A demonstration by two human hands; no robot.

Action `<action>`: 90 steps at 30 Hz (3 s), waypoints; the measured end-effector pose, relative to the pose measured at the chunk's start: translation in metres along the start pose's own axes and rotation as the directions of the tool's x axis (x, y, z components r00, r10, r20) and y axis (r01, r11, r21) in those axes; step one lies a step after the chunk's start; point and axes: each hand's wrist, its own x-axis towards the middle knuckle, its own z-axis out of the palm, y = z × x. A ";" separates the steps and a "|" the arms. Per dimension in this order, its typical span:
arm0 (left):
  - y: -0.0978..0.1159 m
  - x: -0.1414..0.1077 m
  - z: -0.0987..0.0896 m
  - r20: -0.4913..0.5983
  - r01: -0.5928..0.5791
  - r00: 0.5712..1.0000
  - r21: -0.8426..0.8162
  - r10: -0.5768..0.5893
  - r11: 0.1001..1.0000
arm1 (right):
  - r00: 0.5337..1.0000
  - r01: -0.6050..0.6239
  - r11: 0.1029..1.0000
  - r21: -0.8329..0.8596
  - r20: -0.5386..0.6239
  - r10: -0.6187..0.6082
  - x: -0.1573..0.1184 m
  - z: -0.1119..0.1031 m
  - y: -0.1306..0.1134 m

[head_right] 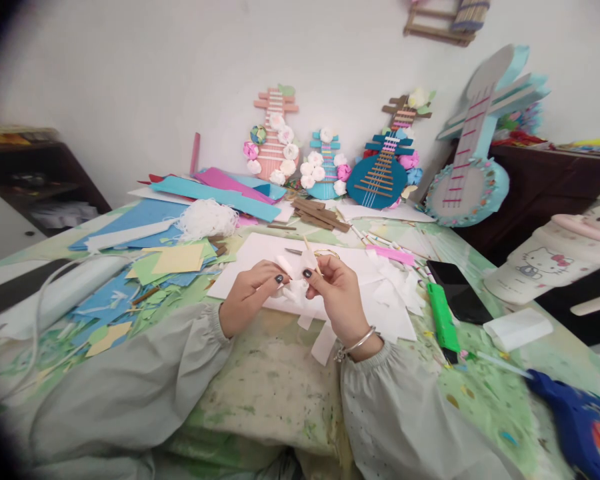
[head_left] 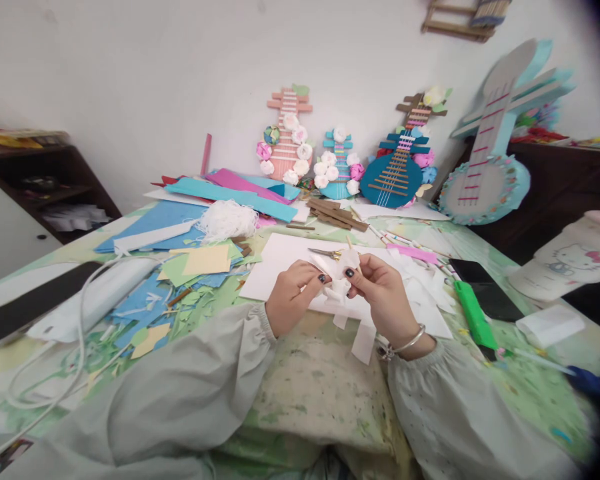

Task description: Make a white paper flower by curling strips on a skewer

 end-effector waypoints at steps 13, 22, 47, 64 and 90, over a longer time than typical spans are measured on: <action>-0.001 -0.002 0.001 0.040 0.119 0.992 0.022 -0.120 0.993 | 1.000 -0.018 0.999 0.036 0.010 0.018 0.001 -0.002 -0.002; 0.002 -0.001 0.000 -0.073 -0.097 0.991 0.185 0.112 0.978 | 0.999 -0.026 0.999 0.045 0.036 0.024 0.001 -0.002 0.001; 0.004 0.000 -0.002 -0.094 -0.238 0.953 0.351 0.287 0.906 | 0.999 -0.025 0.998 0.057 0.031 0.023 0.001 -0.002 -0.001; 0.002 -0.003 -0.004 0.002 -0.327 0.922 0.537 0.386 0.778 | 0.999 -0.042 0.998 0.047 0.036 0.040 0.001 -0.003 0.001; 0.004 0.008 -0.009 0.045 0.142 0.990 -0.142 -0.137 0.980 | 0.990 -0.040 0.996 -0.078 0.129 0.050 -0.003 0.003 -0.006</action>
